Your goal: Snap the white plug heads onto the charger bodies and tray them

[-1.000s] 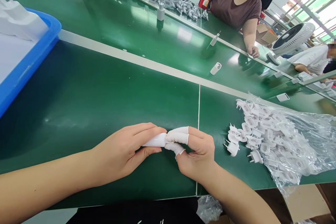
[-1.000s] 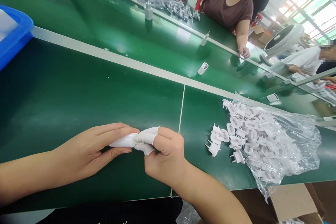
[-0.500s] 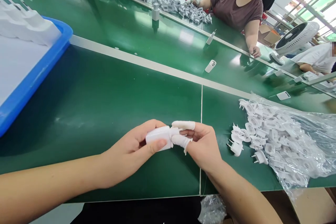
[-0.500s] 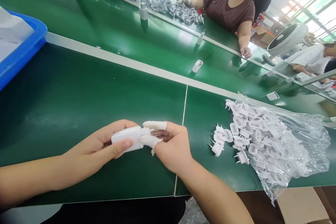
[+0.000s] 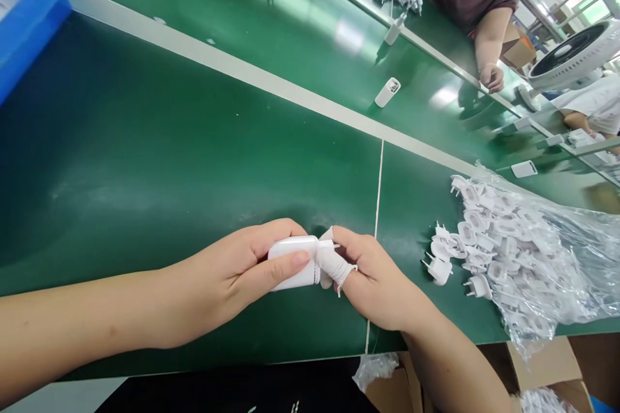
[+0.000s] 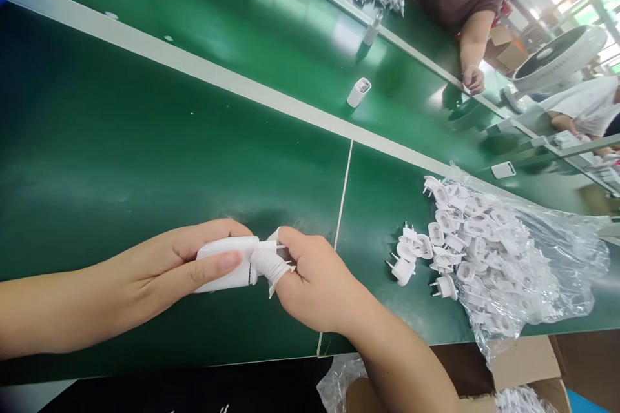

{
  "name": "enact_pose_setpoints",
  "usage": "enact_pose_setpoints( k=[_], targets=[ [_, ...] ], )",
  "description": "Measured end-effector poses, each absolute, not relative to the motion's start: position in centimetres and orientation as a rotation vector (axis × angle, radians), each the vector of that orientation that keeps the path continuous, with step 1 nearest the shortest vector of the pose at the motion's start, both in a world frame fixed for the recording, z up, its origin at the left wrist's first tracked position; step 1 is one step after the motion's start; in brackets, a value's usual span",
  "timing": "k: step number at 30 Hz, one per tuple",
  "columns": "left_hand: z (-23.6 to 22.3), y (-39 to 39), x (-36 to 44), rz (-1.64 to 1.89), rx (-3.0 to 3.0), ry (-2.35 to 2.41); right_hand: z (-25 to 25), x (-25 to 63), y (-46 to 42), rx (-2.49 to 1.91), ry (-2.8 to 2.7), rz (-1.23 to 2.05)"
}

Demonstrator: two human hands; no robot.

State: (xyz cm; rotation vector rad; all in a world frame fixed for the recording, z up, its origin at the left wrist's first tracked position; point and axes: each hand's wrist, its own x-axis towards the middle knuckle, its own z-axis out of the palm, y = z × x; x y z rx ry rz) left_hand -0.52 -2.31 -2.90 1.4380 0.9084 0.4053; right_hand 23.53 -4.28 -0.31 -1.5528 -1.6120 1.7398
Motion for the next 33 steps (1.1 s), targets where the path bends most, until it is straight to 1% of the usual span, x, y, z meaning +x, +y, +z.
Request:
enact_pose_setpoints(
  k=[2, 5, 7, 10, 15, 18, 20, 22, 26, 33],
  targets=[
    [-2.8, -2.5, -0.5, 0.407, 1.459, 0.926, -0.5, 23.2, -4.3, -1.557, -1.544, 1.836],
    [-2.6, -2.6, -0.4, 0.411, 1.465, 0.978, -0.9, 22.5, -4.2, -1.578, -1.279, 2.020],
    [-2.7, -2.6, -0.4, 0.411, 1.462, 1.007, -1.2, 22.0, -4.2, -1.575, -1.163, 2.076],
    [-2.9, -3.0, -0.3, 0.427, 1.454, 1.014, -1.4, 21.3, -4.8, -1.542, -1.133, 2.006],
    [-3.4, -4.1, -0.2, 0.504, 1.457, 0.998, -1.6, 21.0, -6.4, -1.507, -1.310, 1.744],
    [-3.4, -4.2, -0.2, 0.539, 1.483, 1.012, -1.7, 21.0, -6.7, -1.480, -1.364, 1.675],
    [-3.3, -3.8, -0.1, 0.527, 1.495, 1.033, -1.7, 21.2, -6.3, -1.508, -1.334, 1.733],
    [-3.0, -3.1, 0.0, 0.506, 1.467, 1.018, -1.5, 21.4, -5.7, -1.532, -1.255, 1.868],
    [-2.5, -2.1, 0.1, 0.527, 1.342, 0.994, -0.8, 21.7, -4.9, -1.416, -1.187, 2.114],
    [-3.3, -2.5, -0.2, 0.561, 1.586, 1.151, -1.5, 21.1, -5.9, -1.465, -1.179, 2.016]
  ],
)
